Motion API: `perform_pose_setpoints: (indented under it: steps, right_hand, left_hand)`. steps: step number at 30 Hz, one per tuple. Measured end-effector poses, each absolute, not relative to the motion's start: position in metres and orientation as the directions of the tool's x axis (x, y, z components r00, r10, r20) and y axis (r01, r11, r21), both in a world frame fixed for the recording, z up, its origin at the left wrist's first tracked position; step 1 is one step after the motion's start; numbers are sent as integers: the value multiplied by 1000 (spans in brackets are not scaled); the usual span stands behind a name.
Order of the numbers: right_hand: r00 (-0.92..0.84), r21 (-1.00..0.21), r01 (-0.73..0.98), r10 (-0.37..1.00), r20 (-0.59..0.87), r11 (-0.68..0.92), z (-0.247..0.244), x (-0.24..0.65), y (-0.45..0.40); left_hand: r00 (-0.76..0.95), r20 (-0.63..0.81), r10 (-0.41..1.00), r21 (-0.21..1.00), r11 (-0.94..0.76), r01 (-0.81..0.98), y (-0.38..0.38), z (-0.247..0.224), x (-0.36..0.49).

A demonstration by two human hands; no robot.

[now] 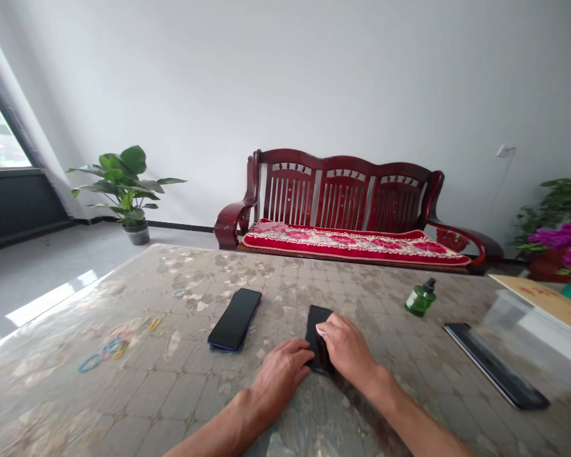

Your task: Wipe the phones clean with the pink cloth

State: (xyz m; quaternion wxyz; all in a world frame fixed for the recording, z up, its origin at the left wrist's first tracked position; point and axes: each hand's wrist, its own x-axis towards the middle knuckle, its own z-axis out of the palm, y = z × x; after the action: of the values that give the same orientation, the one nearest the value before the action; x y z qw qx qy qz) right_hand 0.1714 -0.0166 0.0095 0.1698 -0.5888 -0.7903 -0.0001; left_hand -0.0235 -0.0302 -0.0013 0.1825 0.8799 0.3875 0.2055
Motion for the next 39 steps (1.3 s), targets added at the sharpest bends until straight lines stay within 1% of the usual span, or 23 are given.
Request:
perform_pose_setpoints:
  steps: [4,9,11,15,17,25,28,34,39]
  right_hand:
    - [-238,-129,951,931,277,281,10,172,-6]
    - [-149,-118,976,957,247,182,10,175,26]
    - [-154,-130,973,957,245,190,10,173,24]
    - [-253,-137,945,929,271,298,8,162,3]
    - [-279,-131,937,920,276,324,7,158,-1]
    - [-182,-124,968,950,254,219,11,156,41]
    - [-192,-124,966,949,252,228,9,152,33]
    - [-276,-138,936,920,280,323,4,151,12]
    - [-195,-142,960,940,281,242,7,161,37]
  left_hand:
    - [640,262,722,430,-682,592,-30,-8,-20]
    - [662,309,683,375,-727,575,-29,-15,-19]
    - [663,315,679,373,-731,572,-30,-14,-19]
    - [660,299,689,383,-721,578,-31,-11,-18]
    - [661,291,692,385,-717,581,-31,-10,-17]
    - [670,274,690,364,-719,591,-30,-16,-18]
    - [669,275,690,369,-719,590,-30,-14,-18]
    - [673,272,688,381,-719,581,-30,-8,-17]
    - [660,283,695,392,-713,582,-31,-11,-19]
